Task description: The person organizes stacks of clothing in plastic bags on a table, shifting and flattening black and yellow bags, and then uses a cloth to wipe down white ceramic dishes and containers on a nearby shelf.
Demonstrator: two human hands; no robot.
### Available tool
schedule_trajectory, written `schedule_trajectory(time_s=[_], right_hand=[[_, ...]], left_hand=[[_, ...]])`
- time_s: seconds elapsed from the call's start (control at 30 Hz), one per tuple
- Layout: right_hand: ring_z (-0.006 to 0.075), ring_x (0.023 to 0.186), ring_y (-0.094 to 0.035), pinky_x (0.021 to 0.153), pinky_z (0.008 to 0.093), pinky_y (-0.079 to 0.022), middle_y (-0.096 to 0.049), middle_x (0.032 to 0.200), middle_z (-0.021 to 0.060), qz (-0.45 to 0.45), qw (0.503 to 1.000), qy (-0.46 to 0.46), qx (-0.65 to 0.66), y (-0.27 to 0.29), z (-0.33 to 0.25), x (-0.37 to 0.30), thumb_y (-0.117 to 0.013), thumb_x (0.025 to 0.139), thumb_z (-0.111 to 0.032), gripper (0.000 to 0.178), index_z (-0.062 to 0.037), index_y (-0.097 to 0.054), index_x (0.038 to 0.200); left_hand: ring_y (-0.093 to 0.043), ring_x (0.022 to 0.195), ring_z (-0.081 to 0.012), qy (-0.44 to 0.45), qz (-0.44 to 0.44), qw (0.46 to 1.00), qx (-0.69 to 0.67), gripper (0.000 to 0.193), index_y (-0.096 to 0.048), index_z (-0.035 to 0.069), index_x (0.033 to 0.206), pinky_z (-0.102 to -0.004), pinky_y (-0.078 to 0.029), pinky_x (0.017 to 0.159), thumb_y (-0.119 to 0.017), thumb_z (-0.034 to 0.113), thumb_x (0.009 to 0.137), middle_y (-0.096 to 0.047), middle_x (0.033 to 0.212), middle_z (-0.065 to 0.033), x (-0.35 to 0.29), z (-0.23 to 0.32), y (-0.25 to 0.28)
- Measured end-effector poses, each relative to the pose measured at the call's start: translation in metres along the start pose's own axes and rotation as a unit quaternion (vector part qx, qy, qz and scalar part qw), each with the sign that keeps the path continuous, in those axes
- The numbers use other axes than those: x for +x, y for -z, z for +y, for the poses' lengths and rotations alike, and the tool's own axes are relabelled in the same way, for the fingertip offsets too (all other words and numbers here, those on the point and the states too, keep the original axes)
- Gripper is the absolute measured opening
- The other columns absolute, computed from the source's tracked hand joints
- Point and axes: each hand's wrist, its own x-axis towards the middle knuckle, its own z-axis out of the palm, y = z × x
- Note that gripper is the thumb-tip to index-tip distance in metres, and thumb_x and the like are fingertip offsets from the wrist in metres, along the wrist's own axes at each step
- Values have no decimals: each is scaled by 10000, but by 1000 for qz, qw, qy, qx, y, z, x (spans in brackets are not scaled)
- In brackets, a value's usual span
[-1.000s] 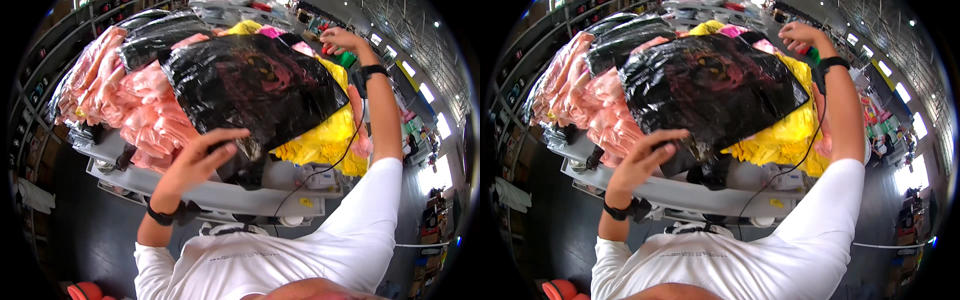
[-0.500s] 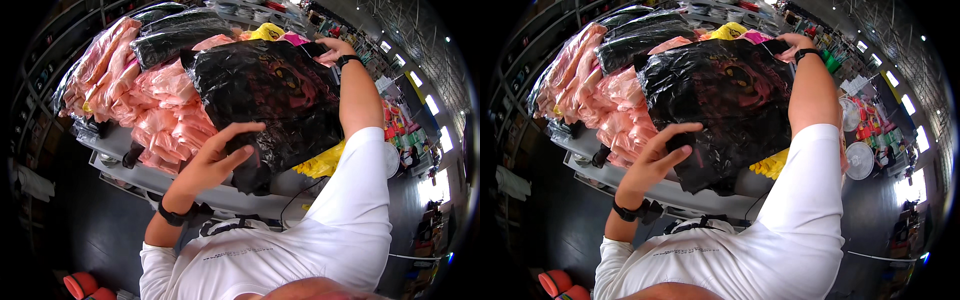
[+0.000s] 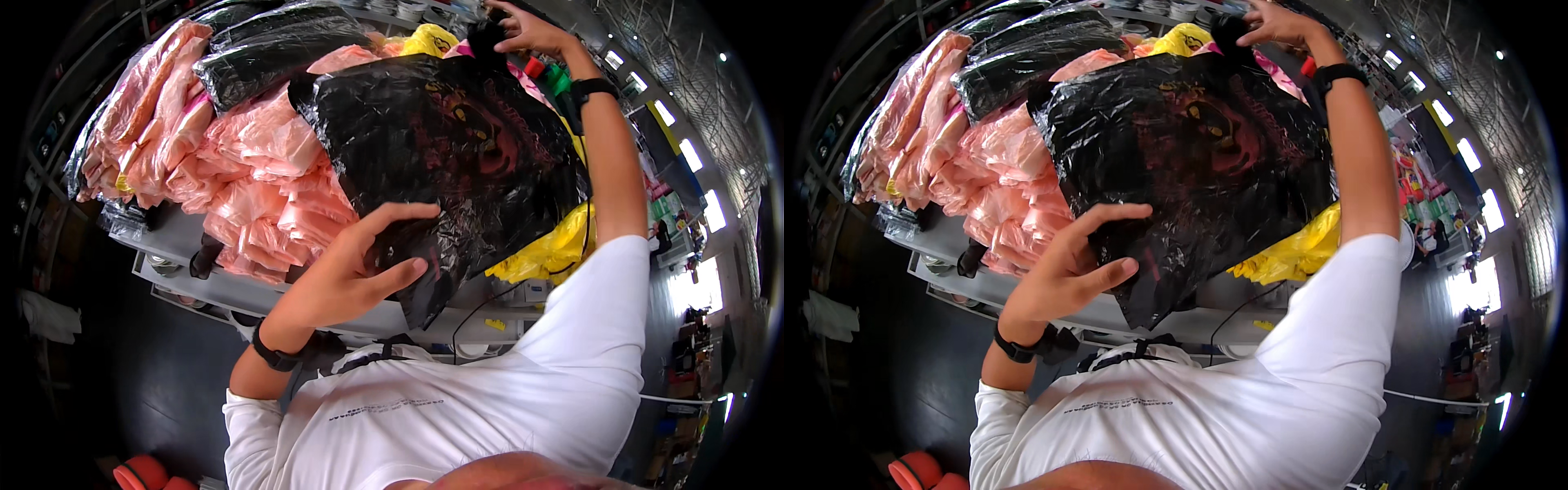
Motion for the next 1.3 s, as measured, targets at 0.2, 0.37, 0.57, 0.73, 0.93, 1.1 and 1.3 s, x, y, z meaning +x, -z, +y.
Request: schedule_trajectory(time_s=[0.2, 0.37, 0.57, 0.73, 0.93, 1.1, 1.3], right_hand=[[163, 927, -645, 831, 300, -511, -663, 1113, 99, -294, 933, -201, -58, -9, -93, -52, -674, 913, -234, 662, -111, -369, 1487], [144, 843, -626, 762, 300, -501, -648, 992, 66, -212, 970, -70, -93, -8, -95, -89, -561, 963, -199, 524, -114, -415, 1460], [189, 958, -633, 790, 354, -512, -649, 1121, 91, -135, 941, -115, -287, -7, -52, -144, -556, 952, -196, 487, -113, -455, 1421], [192, 998, -636, 867, 351, -509, -660, 1123, 102, -127, 986, -62, -93, -43, -47, -126, -529, 958, -161, 439, -73, -489, 1386], [209, 1090, -604, 959, 348, -471, -637, 1218, 126, 24, 999, -39, -17, -60, -163, -169, -525, 910, -107, 437, -49, -536, 1343], [442, 1452, -179, 1101, 706, -141, -153, 1596, 180, 150, 983, 82, -65, -167, -253, -283, -877, 572, -320, 1210, -167, -190, 1556], [336, 1354, -424, 1095, 657, -209, -451, 1443, 121, 417, 899, 18, -134, -232, -221, -259, -770, 670, -240, 730, -132, -548, 1357]], left_hand=[[-534, 913, -41, -63, 13, 995, -75, 502, -396, 96, 1404, -188, -453, 766, -573, -14, 947, -553, 1089, -7, 3, 4, -5], [-547, 856, -29, -22, 8, 998, -66, 483, -405, 129, 1425, -199, -495, 697, -560, 61, 972, -590, 1087, 0, 3, 12, 0], [-535, 881, -8, 32, -24, 999, -21, 453, -498, 75, 1399, -165, -463, 732, -567, 91, 951, -600, 1073, 12, 8, 21, -2], [-545, 927, -39, 13, -41, 985, 167, 514, -453, 23, 1423, -203, -454, 800, -560, 44, 920, -598, 1139, -14, 3, 22, 14], [-518, 998, -129, -84, -93, 992, 2, 656, -398, 15, 1417, -285, -439, 895, -597, -47, 795, -519, 1231, -92, 4, 19, 20], [-347, 1403, -264, -295, -95, 932, 189, 967, -232, 21, 1505, -376, -328, 1113, -526, -165, 603, -299, 1525, -136, 27, 3, 41], [-279, 1453, -261, -284, 29, 863, 416, 1027, -132, 37, 1547, -385, -287, 1158, -689, -112, 697, -190, 1601, -156, 47, 30, 38]])
